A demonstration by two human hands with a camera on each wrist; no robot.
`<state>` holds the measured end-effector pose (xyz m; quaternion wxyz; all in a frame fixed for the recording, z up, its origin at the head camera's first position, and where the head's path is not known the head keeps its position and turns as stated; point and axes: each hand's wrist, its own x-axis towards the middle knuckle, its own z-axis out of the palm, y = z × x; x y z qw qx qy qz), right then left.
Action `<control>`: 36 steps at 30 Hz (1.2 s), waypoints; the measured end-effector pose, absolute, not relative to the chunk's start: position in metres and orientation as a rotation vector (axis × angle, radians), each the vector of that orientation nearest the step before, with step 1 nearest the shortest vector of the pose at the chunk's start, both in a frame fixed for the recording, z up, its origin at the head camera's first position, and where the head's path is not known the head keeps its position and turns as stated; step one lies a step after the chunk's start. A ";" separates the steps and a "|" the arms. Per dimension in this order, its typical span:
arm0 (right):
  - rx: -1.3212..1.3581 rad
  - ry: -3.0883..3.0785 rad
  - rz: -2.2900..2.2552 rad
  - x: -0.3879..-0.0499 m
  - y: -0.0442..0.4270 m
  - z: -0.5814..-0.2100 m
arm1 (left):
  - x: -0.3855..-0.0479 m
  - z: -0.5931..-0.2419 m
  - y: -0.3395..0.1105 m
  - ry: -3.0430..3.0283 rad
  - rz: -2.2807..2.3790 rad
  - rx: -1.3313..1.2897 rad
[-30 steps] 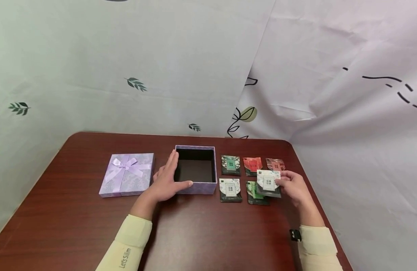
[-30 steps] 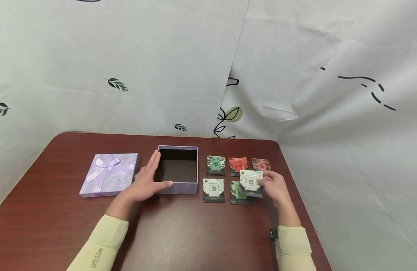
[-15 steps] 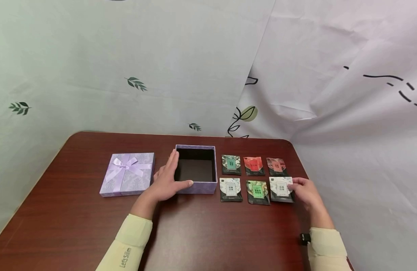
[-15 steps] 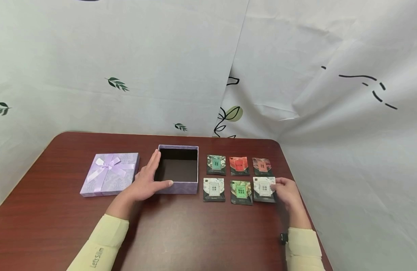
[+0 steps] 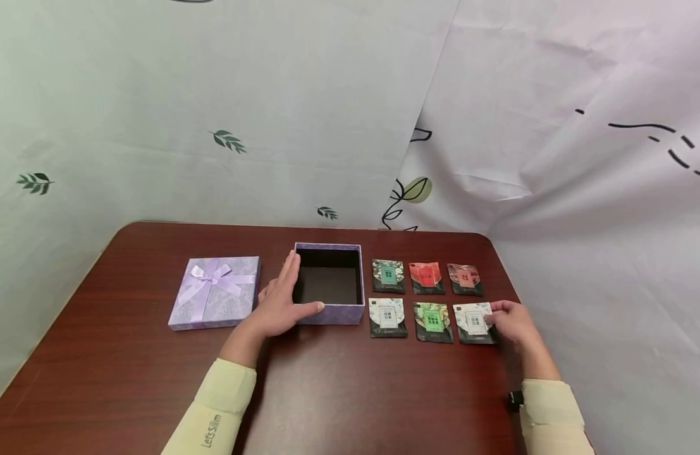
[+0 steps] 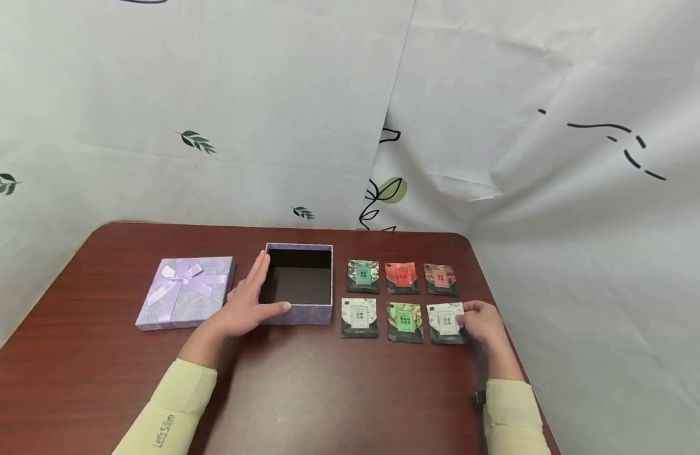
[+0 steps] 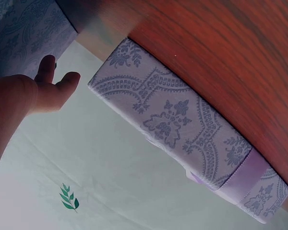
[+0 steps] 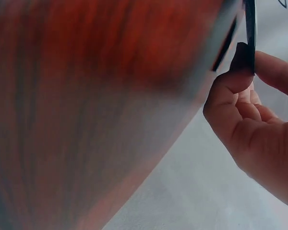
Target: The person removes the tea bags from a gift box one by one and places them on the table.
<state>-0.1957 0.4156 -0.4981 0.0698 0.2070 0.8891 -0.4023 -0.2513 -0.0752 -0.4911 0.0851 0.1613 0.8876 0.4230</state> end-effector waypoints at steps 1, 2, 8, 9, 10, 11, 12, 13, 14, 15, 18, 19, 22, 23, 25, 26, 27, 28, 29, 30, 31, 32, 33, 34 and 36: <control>0.620 2.686 -1.184 -0.196 0.416 -0.500 | -0.252 -0.491 -0.076 2.646 1.260 0.486; 0.616 2.697 -1.154 -0.196 0.416 -0.502 | -0.252 -0.492 -0.076 2.644 1.258 0.483; 0.620 2.738 -1.033 -0.199 0.414 -0.507 | -0.253 -0.494 -0.076 2.647 1.242 0.480; 0.619 2.747 -1.001 -0.199 0.413 -0.507 | -0.253 -0.494 -0.076 2.648 1.245 0.484; 0.614 2.760 -0.968 -0.200 0.413 -0.507 | -0.253 -0.495 -0.076 2.649 1.245 0.483; 0.606 2.772 -0.933 -0.201 0.413 -0.507 | -0.253 -0.495 -0.076 2.649 1.247 0.482; 0.599 2.784 -0.899 -0.202 0.413 -0.507 | -0.253 -0.495 -0.076 2.650 1.251 0.485; 0.594 2.795 -0.870 -0.202 0.412 -0.508 | -0.253 -0.495 -0.076 2.649 1.253 0.483; 0.585 2.807 -0.841 -0.203 0.412 -0.508 | -0.253 -0.495 -0.076 2.649 1.257 0.486; 0.578 2.818 -0.811 -0.203 0.412 -0.508 | -0.253 -0.495 -0.075 2.647 1.258 0.481; 0.570 2.836 -0.778 -0.205 0.412 -0.508 | -0.255 -0.495 -0.074 2.646 1.262 0.485; 0.570 2.841 -0.770 -0.205 0.413 -0.508 | -0.255 -0.495 -0.074 2.648 1.259 0.483; 0.567 2.847 -0.748 -0.206 0.412 -0.509 | -0.256 -0.494 -0.074 2.658 1.230 0.483; 0.568 2.849 -0.738 -0.206 0.412 -0.509 | -0.256 -0.494 -0.074 2.665 1.212 0.481; 0.561 2.854 -0.726 -0.206 0.410 -0.507 | -0.256 -0.493 -0.074 2.681 1.171 0.480; 0.557 2.861 -0.722 -0.206 0.408 -0.505 | -0.255 -0.491 -0.074 2.690 1.146 0.480; 0.549 2.870 -0.718 -0.206 0.405 -0.503 | -0.255 -0.490 -0.074 2.700 1.118 0.478; 0.540 2.883 -0.713 -0.206 0.401 -0.499 | -0.255 -0.488 -0.073 2.712 1.089 0.478; 0.530 2.897 -0.714 -0.207 0.397 -0.496 | -0.255 -0.486 -0.073 2.722 1.067 0.481; 0.514 2.912 -0.712 -0.209 0.392 -0.492 | -0.255 -0.483 -0.072 2.736 1.038 0.484; 0.496 2.933 -0.708 -0.211 0.386 -0.488 | -0.256 -0.480 -0.072 2.749 1.008 0.487; 0.474 2.953 -0.706 -0.214 0.379 -0.483 | -0.256 -0.476 -0.072 2.761 0.981 0.492; 0.447 2.966 -0.712 -0.216 0.371 -0.479 | -0.257 -0.472 -0.072 2.774 0.956 0.498; 0.413 2.983 -0.719 -0.219 0.362 -0.474 | -0.258 -0.469 -0.071 2.785 0.939 0.506; 0.315 3.014 -0.755 -0.224 0.344 -0.466 | -0.259 -0.460 -0.071 2.815 0.902 0.515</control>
